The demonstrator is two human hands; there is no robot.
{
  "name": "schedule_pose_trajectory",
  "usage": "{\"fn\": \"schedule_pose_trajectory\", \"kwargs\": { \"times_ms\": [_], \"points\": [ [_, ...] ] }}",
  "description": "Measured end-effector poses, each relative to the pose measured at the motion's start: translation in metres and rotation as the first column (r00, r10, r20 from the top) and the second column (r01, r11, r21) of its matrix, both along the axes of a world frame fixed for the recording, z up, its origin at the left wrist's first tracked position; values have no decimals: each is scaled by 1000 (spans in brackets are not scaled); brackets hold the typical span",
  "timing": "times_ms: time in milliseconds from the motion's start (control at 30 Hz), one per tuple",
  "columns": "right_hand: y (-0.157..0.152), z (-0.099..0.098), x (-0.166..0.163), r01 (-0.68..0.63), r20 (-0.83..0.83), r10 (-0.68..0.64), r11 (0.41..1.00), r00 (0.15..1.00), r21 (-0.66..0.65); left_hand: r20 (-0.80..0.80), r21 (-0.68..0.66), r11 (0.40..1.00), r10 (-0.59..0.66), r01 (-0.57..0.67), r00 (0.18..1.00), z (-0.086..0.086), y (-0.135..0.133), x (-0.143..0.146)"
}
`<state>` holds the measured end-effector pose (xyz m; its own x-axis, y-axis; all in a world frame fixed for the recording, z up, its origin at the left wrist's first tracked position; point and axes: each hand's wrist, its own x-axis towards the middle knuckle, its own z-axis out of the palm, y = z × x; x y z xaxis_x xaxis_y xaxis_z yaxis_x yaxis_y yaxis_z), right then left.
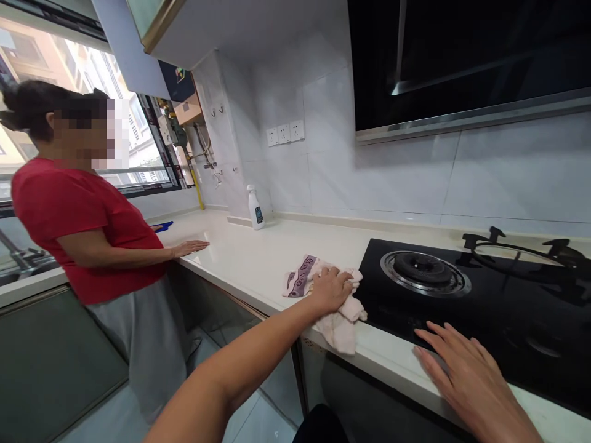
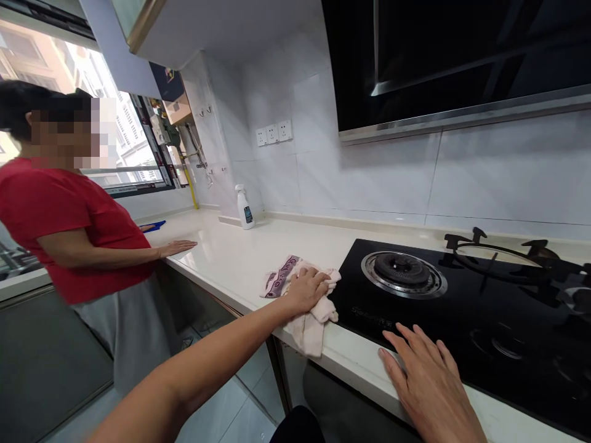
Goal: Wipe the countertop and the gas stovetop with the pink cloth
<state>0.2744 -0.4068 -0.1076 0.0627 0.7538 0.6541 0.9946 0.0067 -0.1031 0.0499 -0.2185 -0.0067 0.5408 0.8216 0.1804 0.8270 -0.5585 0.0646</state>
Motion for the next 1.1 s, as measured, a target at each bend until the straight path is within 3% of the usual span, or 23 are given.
{"fn": "schedule_pose_trajectory", "kwargs": {
  "times_ms": [167,300,567,933,1100],
  "points": [
    [-1,8,-4,14,-38,-16,998,999,-57,30,-20,996,83,-82,996,5,25,29],
    [-2,10,-4,9,-62,-15,996,998,-92,36,-35,996,81,-80,996,1,22,35],
    [2,5,-2,10,-103,-17,998,995,-69,98,128,992,-3,-9,995,-18,-22,17],
    [2,1,2,-4,-63,3,1000,998,-13,30,200,973,-125,117,992,-9,-79,2],
    [3,0,2,-2,-39,3,1000,999,6,76,205,953,-243,223,967,-13,-98,8]
  ]
}}
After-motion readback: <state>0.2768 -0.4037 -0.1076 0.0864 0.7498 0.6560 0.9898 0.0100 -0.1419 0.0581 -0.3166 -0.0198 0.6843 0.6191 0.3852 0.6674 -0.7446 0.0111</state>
